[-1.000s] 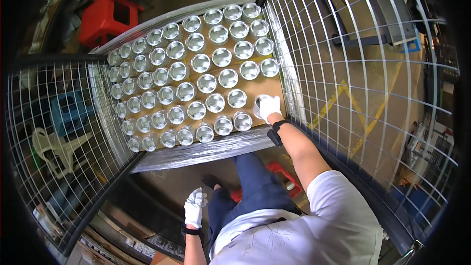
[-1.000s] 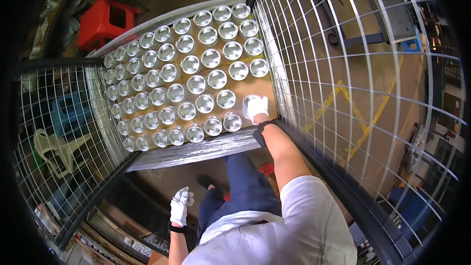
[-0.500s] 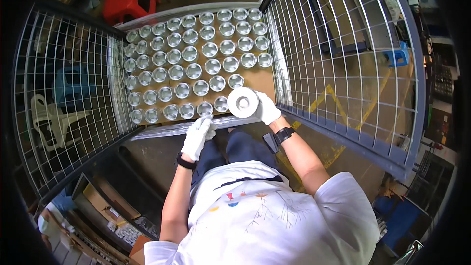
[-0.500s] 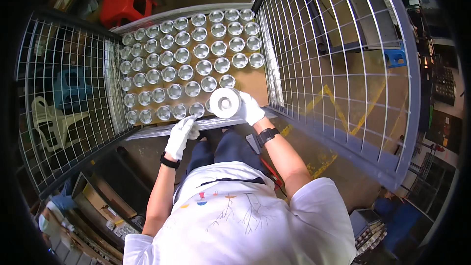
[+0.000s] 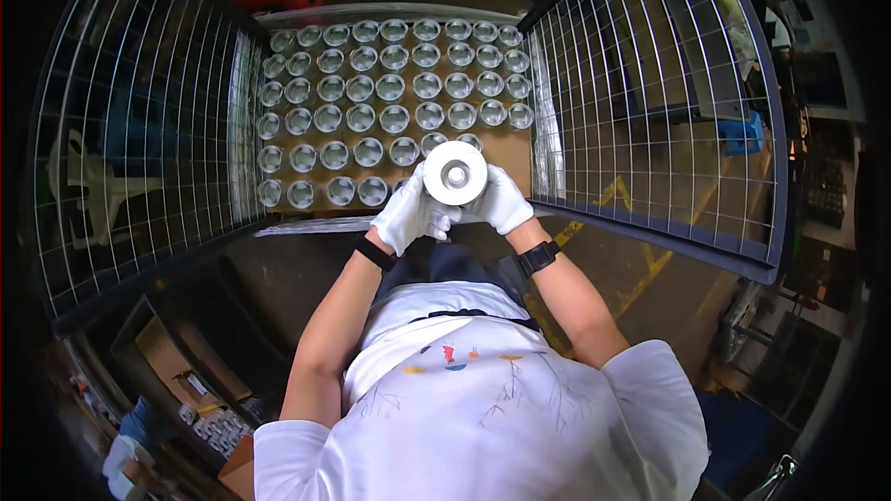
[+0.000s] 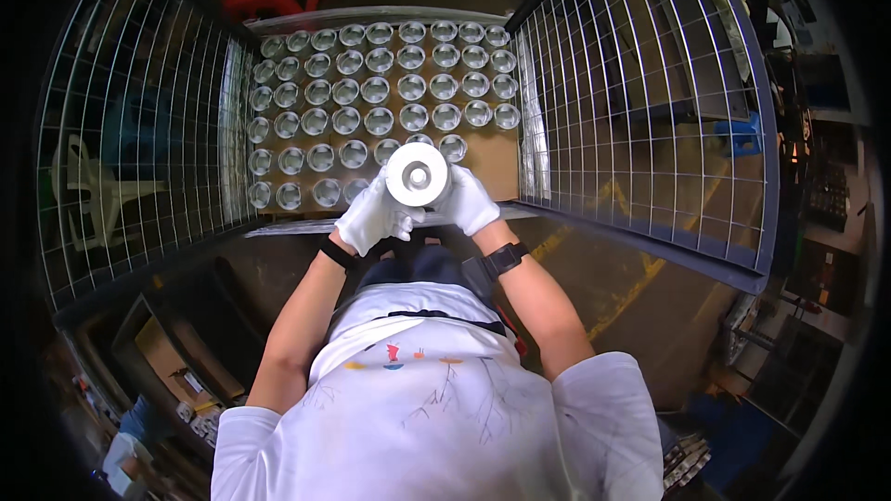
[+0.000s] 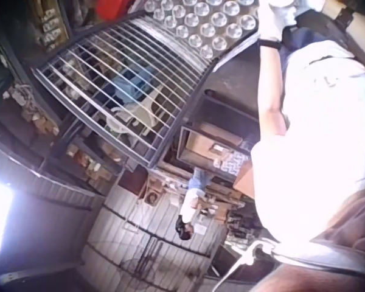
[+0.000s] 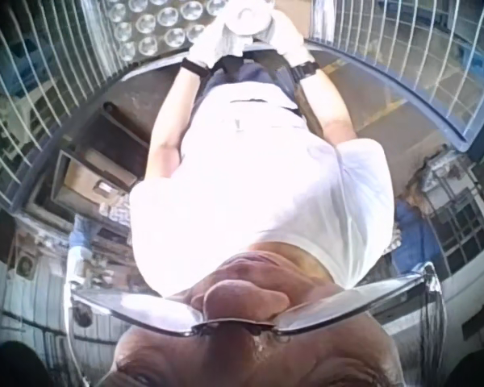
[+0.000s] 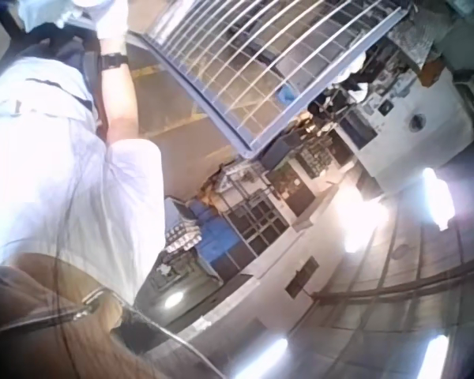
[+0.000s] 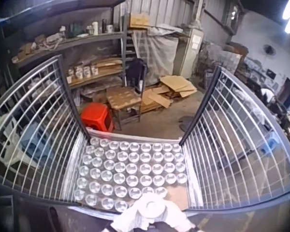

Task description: Sorting and transferring metal pistons from a pallet to a crate, and marking one with a marker.

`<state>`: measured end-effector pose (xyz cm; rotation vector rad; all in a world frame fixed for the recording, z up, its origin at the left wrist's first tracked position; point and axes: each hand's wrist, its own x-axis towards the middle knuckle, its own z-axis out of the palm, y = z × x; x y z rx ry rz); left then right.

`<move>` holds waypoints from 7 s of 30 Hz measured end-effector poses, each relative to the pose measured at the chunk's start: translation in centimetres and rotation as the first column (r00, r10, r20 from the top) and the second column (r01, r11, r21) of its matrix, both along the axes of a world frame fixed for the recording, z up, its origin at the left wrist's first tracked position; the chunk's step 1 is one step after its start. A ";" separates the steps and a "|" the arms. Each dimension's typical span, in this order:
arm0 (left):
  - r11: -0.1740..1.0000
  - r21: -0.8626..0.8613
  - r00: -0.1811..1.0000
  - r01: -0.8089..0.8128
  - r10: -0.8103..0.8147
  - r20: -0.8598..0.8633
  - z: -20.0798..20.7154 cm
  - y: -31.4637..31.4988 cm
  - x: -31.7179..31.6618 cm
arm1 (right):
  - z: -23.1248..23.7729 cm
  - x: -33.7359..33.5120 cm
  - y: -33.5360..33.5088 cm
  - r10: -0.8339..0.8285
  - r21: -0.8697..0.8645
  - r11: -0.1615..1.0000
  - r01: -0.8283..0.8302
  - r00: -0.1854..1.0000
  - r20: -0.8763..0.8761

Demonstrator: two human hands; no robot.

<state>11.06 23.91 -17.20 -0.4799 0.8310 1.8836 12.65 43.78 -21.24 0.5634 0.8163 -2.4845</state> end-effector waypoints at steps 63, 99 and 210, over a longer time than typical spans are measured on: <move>0.909 0.269 0.943 -0.317 0.272 0.194 -2.5 -3.6 1.0 | -0.9 3.3 -3.9 0.342 0.747 0.663 0.045 0.870 -0.356; 0.979 -0.164 0.987 -0.121 0.100 -0.130 0.8 -5.0 2.8 | 6.0 1.1 -6.2 0.337 0.736 0.672 -0.084 0.919 -0.202; 0.842 0.439 0.915 -0.314 0.145 0.376 3.0 0.7 0.5 | 3.2 -2.0 -1.9 0.032 0.241 0.970 -0.043 0.998 0.051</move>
